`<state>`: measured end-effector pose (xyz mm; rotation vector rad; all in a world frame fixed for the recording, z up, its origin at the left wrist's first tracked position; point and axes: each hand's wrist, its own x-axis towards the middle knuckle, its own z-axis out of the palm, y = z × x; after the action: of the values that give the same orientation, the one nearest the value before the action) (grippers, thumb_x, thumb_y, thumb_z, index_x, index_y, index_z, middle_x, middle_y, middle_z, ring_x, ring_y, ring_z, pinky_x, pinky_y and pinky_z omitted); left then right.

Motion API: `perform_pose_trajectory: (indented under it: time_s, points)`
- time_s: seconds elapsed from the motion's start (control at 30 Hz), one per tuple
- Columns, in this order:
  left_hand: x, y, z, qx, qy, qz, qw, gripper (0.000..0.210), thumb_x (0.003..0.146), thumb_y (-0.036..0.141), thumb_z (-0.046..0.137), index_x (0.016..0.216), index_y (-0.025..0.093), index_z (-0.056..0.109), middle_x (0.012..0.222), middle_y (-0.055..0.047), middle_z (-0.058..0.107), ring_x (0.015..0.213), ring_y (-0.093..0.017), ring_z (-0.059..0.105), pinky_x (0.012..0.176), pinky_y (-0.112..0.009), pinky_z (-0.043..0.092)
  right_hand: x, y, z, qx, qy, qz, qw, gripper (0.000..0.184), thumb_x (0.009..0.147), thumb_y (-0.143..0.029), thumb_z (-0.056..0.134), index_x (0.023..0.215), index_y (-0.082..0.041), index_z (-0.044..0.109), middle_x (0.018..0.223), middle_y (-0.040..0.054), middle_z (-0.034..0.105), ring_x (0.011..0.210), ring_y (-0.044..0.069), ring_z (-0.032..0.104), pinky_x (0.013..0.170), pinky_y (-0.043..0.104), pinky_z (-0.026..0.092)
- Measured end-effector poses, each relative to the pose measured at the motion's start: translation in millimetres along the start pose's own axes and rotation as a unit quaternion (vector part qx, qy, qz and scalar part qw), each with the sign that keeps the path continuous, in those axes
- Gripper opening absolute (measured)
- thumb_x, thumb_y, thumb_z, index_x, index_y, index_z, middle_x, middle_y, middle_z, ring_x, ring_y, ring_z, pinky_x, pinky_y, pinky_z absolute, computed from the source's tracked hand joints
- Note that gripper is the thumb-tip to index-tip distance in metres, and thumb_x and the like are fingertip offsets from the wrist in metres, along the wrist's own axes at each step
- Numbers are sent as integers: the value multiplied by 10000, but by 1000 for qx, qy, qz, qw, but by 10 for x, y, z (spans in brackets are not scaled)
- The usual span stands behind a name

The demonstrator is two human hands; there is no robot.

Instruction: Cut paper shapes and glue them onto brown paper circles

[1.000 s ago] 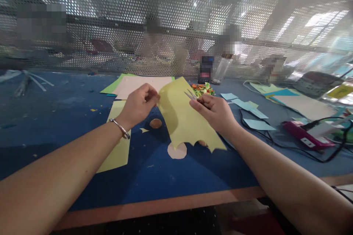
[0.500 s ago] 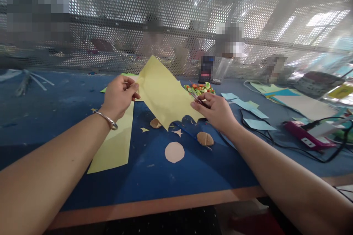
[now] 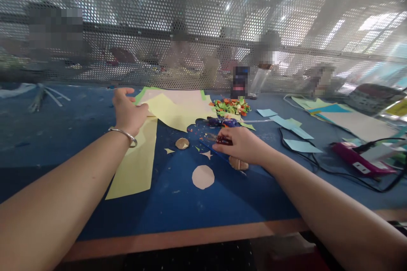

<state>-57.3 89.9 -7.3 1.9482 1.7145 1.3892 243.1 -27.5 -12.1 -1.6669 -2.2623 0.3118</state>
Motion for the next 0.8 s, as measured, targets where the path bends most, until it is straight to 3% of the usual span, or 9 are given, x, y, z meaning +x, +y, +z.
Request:
perform_pose_trajectory:
  time_s: [0.03, 0.1, 0.13, 0.2, 0.23, 0.3, 0.5, 0.67, 0.8]
  points:
    - [-36, 55, -14, 14, 3, 20, 1000, 470, 897, 235, 575, 1302, 131, 361, 1177, -97, 512, 860, -151, 533, 857, -361, 452, 0, -2, 12, -24, -18, 5, 1000, 244, 854, -438, 632, 840, -195, 644, 692, 9, 606, 630, 158, 525, 556, 272, 289]
    - [-125, 183, -30, 32, -57, 62, 996, 343, 792, 325, 726, 1065, 177, 583, 1040, -44, 593, 837, -167, 553, 810, -315, 448, 0, -4, 28, -56, -35, 14, 998, 243, 854, -440, 627, 882, -200, 654, 738, 30, 646, 666, 178, 558, 557, 274, 286]
    - [-172, 246, -32, 40, -128, 89, 987, 301, 739, 360, 775, 947, 191, 638, 963, -32, 630, 822, -180, 574, 770, -302, 450, 0, -5, 30, -67, -37, 16, 997, 249, 857, -446, 620, 893, -202, 655, 753, 38, 657, 677, 185, 568, 557, 276, 285]
    - [-262, 349, -31, 86, -329, 146, 929, 350, 731, 463, 771, 954, 210, 679, 977, -50, 656, 852, -213, 601, 739, -307, 442, 0, -8, 26, -82, -37, 23, 996, 263, 864, -460, 605, 903, -205, 657, 763, 43, 666, 681, 192, 575, 554, 278, 283]
    - [-300, 385, -30, 100, -392, 160, 900, 383, 722, 487, 773, 977, 214, 689, 997, -59, 655, 869, -224, 606, 736, -309, 441, 0, -11, 21, -88, -36, 26, 995, 269, 866, -466, 600, 905, -207, 657, 765, 43, 668, 681, 193, 576, 552, 278, 281]
    - [-354, 432, -28, 126, -438, 179, 872, 384, 727, 479, 763, 993, 212, 696, 1018, -73, 648, 891, -236, 609, 741, -316, 435, -1, -20, 9, -92, -36, 31, 995, 277, 867, -474, 595, 905, -207, 659, 769, 44, 671, 685, 196, 578, 551, 279, 282]
    - [-391, 513, -59, 125, -442, 197, 866, 300, 741, 400, 730, 955, 197, 679, 1010, -76, 630, 852, -218, 610, 706, -302, 437, -5, -35, -2, -91, -36, 34, 995, 269, 874, -466, 599, 908, -206, 660, 769, 41, 676, 680, 194, 581, 548, 277, 286]
    - [-260, 476, -181, 182, -359, 196, 894, 278, 762, 392, 682, 971, 211, 656, 1030, -65, 651, 843, -222, 613, 704, -312, 427, -1, -29, -14, -94, -33, 48, 994, 280, 873, -478, 607, 901, -205, 661, 769, 46, 681, 678, 194, 587, 538, 273, 293]
    - [-244, 455, -193, 214, -339, 202, 893, 314, 776, 384, 649, 1018, 187, 674, 1049, -100, 637, 877, -253, 606, 745, -341, 427, 10, -21, -16, -113, -27, 63, 991, 292, 874, -497, 605, 913, -212, 654, 774, 46, 686, 682, 198, 597, 529, 273, 290]
